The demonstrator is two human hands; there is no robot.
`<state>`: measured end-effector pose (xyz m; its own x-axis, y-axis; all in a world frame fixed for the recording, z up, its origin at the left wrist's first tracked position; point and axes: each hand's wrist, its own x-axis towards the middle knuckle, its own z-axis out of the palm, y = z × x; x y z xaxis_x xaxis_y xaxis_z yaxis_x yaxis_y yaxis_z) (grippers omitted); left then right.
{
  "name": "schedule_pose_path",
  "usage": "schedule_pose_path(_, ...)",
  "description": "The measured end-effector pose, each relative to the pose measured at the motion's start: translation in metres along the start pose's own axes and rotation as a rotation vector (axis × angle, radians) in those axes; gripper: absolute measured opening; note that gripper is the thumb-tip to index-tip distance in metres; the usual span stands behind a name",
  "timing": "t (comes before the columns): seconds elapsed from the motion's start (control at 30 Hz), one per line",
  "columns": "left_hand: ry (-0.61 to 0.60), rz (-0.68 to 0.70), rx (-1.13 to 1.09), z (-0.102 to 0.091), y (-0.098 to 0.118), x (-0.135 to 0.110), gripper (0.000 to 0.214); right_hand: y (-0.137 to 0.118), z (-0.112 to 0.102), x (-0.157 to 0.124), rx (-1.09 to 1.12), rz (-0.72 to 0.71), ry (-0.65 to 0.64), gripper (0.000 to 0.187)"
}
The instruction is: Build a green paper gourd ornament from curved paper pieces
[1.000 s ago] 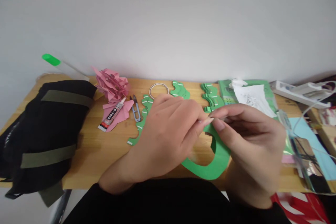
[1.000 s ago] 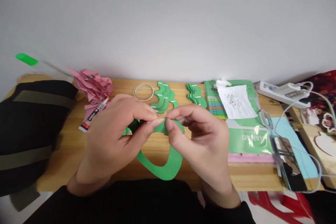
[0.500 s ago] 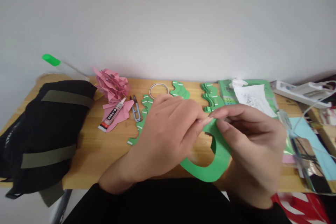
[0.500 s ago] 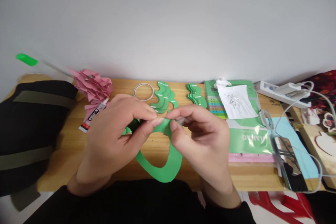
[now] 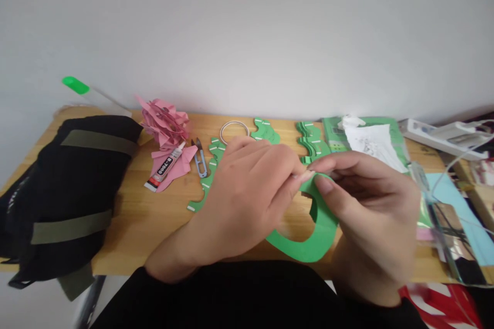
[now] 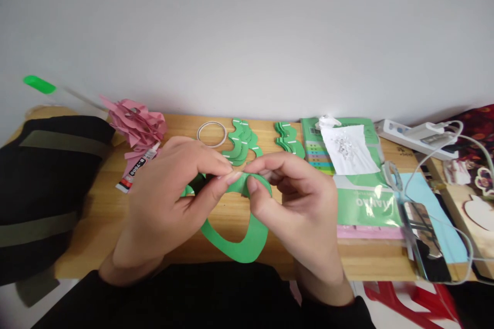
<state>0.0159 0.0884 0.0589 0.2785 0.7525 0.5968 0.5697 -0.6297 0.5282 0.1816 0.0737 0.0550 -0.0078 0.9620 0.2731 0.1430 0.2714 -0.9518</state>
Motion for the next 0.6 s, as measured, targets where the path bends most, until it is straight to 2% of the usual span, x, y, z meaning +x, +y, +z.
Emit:
schedule_pose_path(0.27,-0.006,0.025,-0.008,0.0001,-0.0017,0.0004,0.017,-0.0050,0.0021,0.0007,0.007,0.072,0.020,0.016)
schedule_pose_path(0.6,-0.019,0.007,-0.007,-0.0003,-0.0001,0.0005,0.019,-0.0027,0.0019,0.0003,-0.021,0.034,0.030,0.019)
